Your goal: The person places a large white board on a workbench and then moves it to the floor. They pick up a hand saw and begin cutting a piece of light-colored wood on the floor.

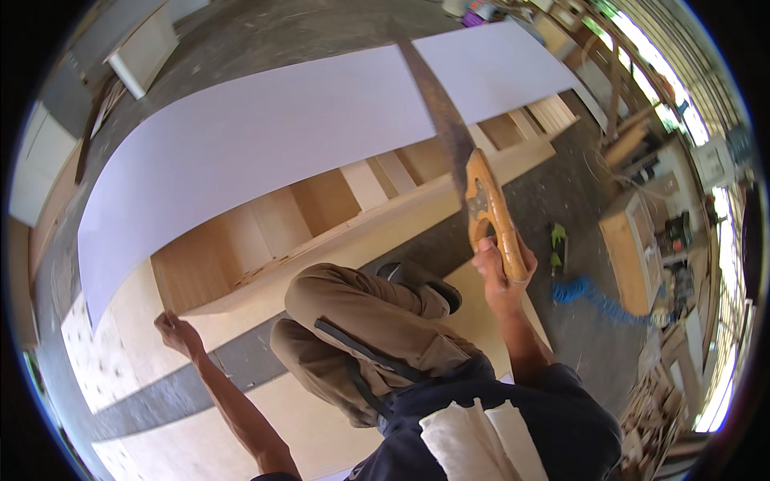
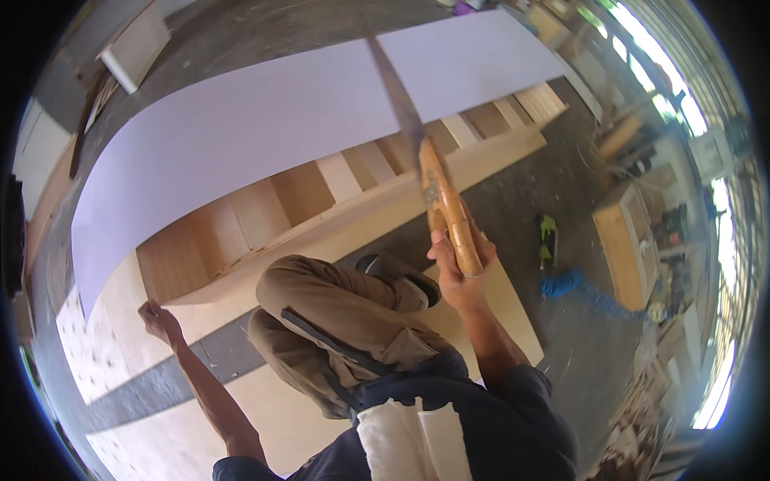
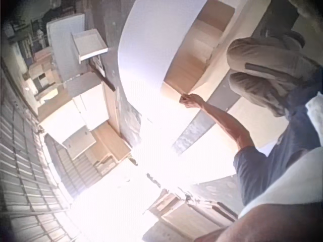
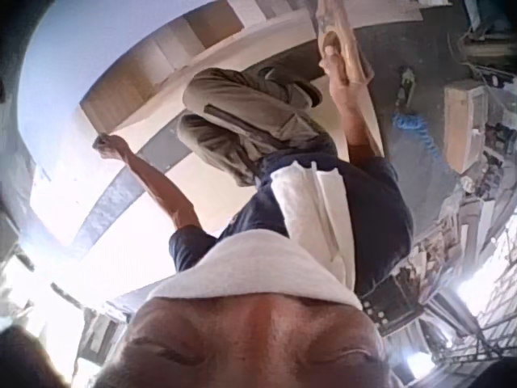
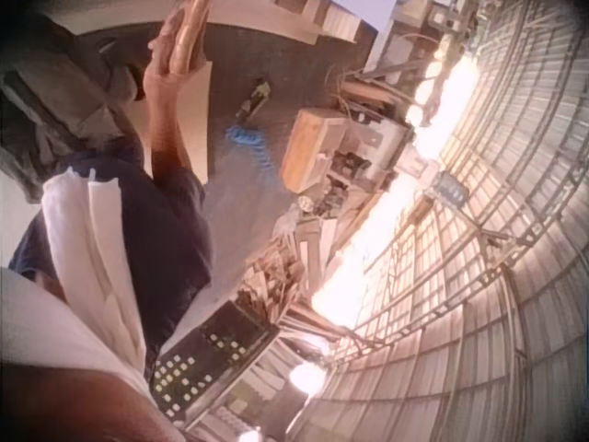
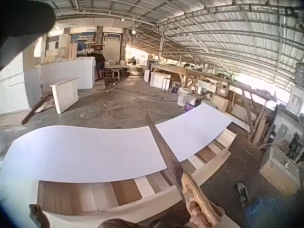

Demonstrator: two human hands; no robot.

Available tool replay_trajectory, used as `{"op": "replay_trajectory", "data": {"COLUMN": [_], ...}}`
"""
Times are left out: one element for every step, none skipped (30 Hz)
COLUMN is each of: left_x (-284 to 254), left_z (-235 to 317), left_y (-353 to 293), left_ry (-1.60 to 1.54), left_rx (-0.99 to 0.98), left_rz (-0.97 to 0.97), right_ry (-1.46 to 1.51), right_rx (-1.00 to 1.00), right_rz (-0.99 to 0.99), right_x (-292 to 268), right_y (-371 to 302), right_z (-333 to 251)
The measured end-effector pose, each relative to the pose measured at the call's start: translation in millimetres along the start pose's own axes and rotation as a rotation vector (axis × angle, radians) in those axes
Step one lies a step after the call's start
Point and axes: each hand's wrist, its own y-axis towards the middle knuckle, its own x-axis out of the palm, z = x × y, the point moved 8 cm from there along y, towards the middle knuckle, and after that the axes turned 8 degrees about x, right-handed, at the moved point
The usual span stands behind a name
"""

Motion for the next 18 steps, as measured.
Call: {"op": "replay_trajectory", "data": {"left_x": [1.4,0.3,0.7,-0.9,0.3,1.1,1.7,1.5,1.2,2.7,1.6,3.6,4.5,3.8,4.0,0.9,2.7,3.8], "left_z": [-2.3,-4.0,-5.4,-0.3,-2.2,-6.8,-6.9,-6.2,-5.5,-4.4,-5.1,-6.3,-4.8,-5.6,-8.4,-12.1,-19.3,-26.3], "left_y": [0.5,1.3,2.1,0.8,3.0,1.6,3.0,3.7,4.1,5.6,7.2,9.5,8.5,7.2,7.4,9.7,10.8,11.1], "left_ry": [-0.007,-0.005,-0.002,-0.028,-0.006,-0.014,-0.022,-0.005,0.013,0.016,0.045,0.030,0.020,0.026,0.032,0.041,-0.001,-0.044], "left_rx": [0.016,0.049,0.080,0.037,0.040,0.014,-0.009,-0.007,-0.007,-0.024,-0.003,-0.017,-0.032,-0.034,-0.036,-0.037,-0.076,-0.117], "left_rz": [0.011,0.031,0.054,0.039,0.031,0.014,0.001,-0.005,-0.009,-0.029,-0.049,-0.050,-0.058,-0.056,-0.053,-0.043,-0.039,-0.035], "right_ry": [-0.072,-0.143,-0.214,-0.326,-0.431,-0.535,-0.636,-0.608,-0.718,-0.829,-0.941,-0.998,-1.057,-1.112,-1.161,-1.203,-1.250,-1.273], "right_rx": [-0.024,-0.047,-0.068,-0.027,-0.046,-0.065,-0.082,0.075,0.075,0.074,0.082,0.130,0.184,0.235,0.245,0.252,0.256,0.275], "right_rz": [0.069,0.131,0.190,0.193,0.208,0.221,0.236,0.211,0.217,0.225,0.219,0.215,0.204,0.187,0.163,0.136,0.117,0.106], "right_x": [-16.3,-29.2,-42.8,-58.7,-72.4,-85.2,-96.9,-110.0,-120.4,-131.9,-140.2,-150.2,-161.1,-169.1,-175.3,-179.2,-186.2,-193.2], "right_y": [-3.9,-6.3,-8.1,-9.6,-7.1,-3.4,-0.4,5.2,10.8,18.6,25.2,35.2,45.3,57.0,68.1,80.8,95.2,109.3], "right_z": [0.3,0.8,2.1,12.0,16.8,22.2,26.6,42.3,48.0,55.6,65.2,76.8,89.9,100.4,105.6,110.4,113.3,118.9]}}
